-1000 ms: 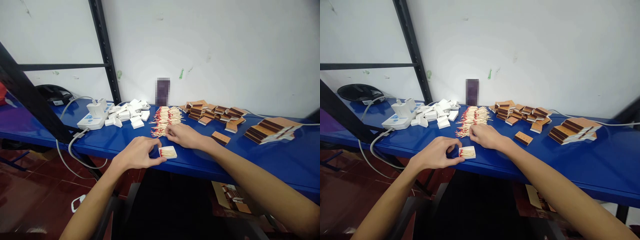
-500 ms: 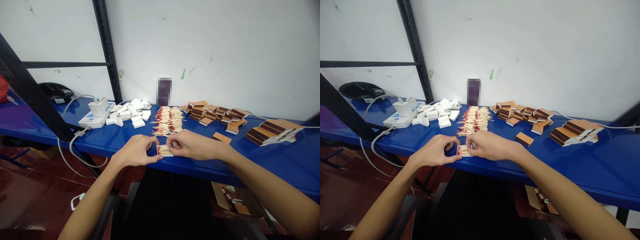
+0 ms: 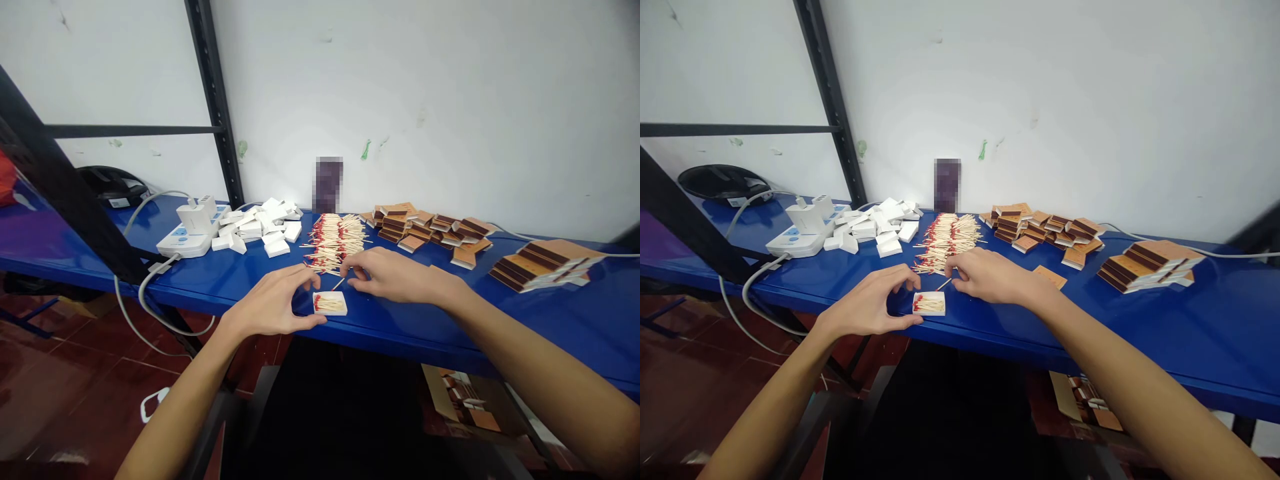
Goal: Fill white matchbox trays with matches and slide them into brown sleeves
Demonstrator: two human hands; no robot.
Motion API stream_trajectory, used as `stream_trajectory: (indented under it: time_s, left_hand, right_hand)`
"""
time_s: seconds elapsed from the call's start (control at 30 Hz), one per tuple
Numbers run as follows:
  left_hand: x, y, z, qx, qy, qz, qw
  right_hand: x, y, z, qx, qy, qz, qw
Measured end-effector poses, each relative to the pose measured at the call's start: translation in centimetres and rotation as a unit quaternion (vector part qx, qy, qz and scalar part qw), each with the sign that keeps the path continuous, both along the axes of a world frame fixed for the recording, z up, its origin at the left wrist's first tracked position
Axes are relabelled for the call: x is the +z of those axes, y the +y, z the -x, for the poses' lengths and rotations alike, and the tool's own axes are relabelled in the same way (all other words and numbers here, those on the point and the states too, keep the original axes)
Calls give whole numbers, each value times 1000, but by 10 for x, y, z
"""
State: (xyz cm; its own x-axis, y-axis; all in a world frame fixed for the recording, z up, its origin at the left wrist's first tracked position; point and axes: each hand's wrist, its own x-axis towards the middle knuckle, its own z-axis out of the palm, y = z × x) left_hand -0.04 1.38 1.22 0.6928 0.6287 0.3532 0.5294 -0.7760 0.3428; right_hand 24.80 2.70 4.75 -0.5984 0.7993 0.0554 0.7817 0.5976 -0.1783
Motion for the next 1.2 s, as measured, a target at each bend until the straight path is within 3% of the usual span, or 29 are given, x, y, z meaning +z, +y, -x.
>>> stream_trajectory:
  time_s: [0.33,0.53,1.2]
  left_hand:
    - [0,1,2,-84,-21,39,995]
    - [-1,1,3,-92,-20,42,995]
    - [-2,2,2,-85,-20,28,996]
  right_hand:
    - [-12,6,7,-32,-27,-8,999]
    - [-17,12,11,-40,-6,-41,998]
    - [-24,19,9,-35,25,-21,999]
